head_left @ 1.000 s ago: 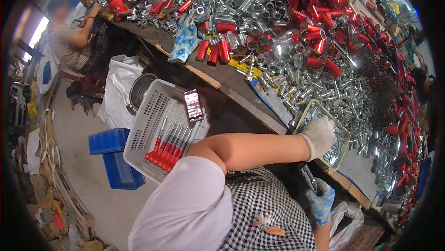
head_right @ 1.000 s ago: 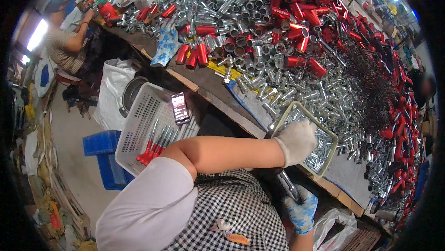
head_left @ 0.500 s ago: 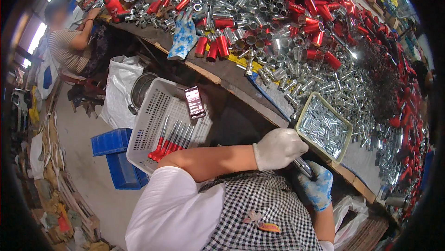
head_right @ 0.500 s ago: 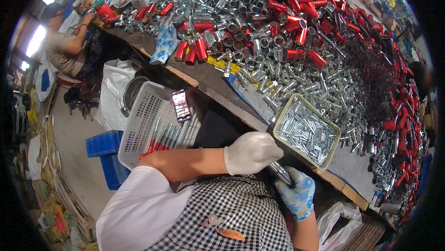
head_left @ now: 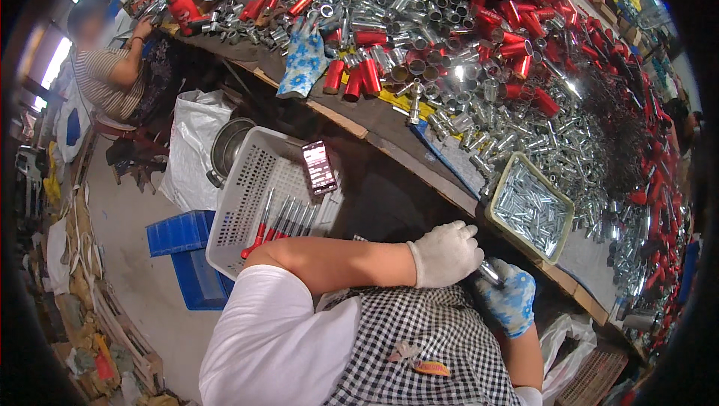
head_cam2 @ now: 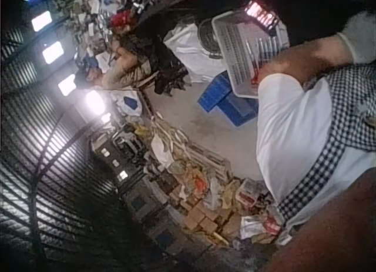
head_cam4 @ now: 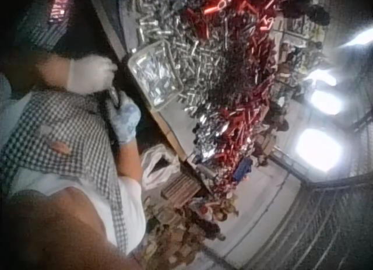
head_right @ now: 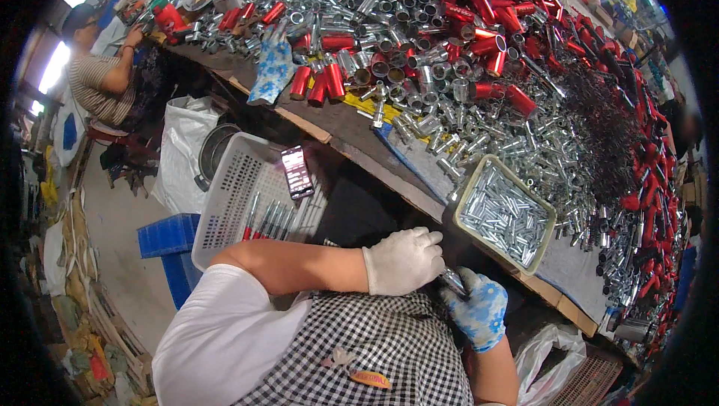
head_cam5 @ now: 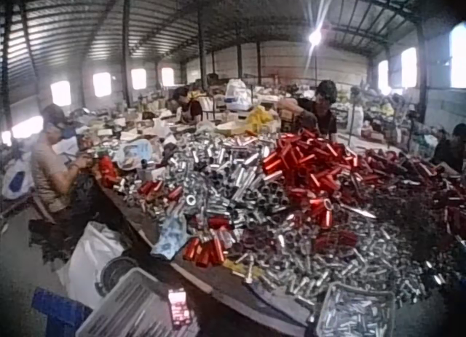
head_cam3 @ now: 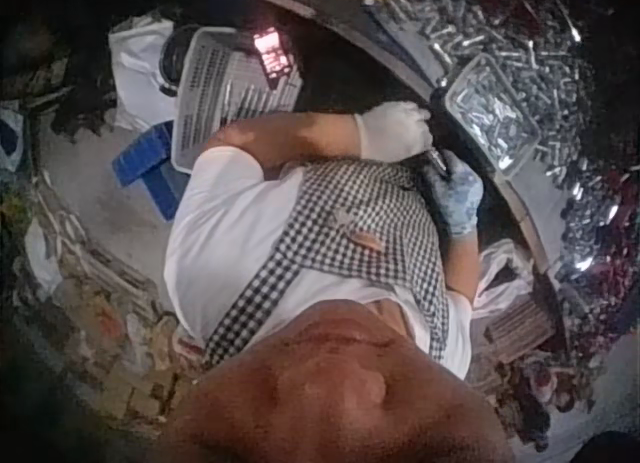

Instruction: Sorting and assembling small metal and plastic hardware components at a workstation.

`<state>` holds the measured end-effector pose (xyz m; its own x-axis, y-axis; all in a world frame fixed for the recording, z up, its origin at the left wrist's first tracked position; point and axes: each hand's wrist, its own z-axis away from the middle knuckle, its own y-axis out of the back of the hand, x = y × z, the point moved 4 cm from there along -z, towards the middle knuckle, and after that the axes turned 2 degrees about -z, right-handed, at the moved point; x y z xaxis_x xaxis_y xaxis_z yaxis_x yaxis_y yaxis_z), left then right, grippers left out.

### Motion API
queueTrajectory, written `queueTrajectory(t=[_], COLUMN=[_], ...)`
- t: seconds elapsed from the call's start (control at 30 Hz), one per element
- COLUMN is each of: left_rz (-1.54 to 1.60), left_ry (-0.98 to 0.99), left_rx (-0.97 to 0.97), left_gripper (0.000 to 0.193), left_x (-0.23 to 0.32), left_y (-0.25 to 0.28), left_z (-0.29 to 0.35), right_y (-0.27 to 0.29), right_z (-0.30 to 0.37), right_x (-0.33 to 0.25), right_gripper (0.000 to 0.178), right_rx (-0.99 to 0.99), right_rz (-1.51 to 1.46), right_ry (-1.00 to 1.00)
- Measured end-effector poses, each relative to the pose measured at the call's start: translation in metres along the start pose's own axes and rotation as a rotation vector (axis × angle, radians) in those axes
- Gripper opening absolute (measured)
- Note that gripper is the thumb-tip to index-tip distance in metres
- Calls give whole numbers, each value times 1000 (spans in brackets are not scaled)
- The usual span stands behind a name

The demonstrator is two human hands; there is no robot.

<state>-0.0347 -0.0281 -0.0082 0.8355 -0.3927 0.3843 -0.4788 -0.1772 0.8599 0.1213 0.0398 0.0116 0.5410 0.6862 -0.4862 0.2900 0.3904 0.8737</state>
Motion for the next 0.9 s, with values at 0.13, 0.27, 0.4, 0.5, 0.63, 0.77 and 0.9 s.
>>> queueTrajectory(t=[0.13, 0.27, 0.4, 0.5, 0.63, 0.77, 0.9], left_rz=[-97, -79, -189, -170, -63, 94, 111], left_ry=[-21, 45, 103, 104, 109, 82, 65], left_rx=[17, -69, -88, -126, -26, 97, 65], left_gripper=[21, 20, 19, 18, 15, 12, 13], left_x=[16, 15, 10, 6, 1, -2, 0], left_y=[-13, -7, -4, -6, -2, -1, -2], left_z=[5, 3, 7, 8, 9, 8, 4], right_y=[-8, -9, -8, -7, -12, -11, -6], right_z=[-1, -5, -8, -6, 1, 1, 2], right_x=[-3, -6, -11, -9, 4, 3, 2], right_gripper=[36, 35, 35, 27, 35, 35, 34], right_rx=[10, -45, -46, -73, -113, -86, -113], right_rz=[64, 25, 40, 29, -42, -88, -76], right_ry=[38, 17, 18, -21, -67, -56, -115])
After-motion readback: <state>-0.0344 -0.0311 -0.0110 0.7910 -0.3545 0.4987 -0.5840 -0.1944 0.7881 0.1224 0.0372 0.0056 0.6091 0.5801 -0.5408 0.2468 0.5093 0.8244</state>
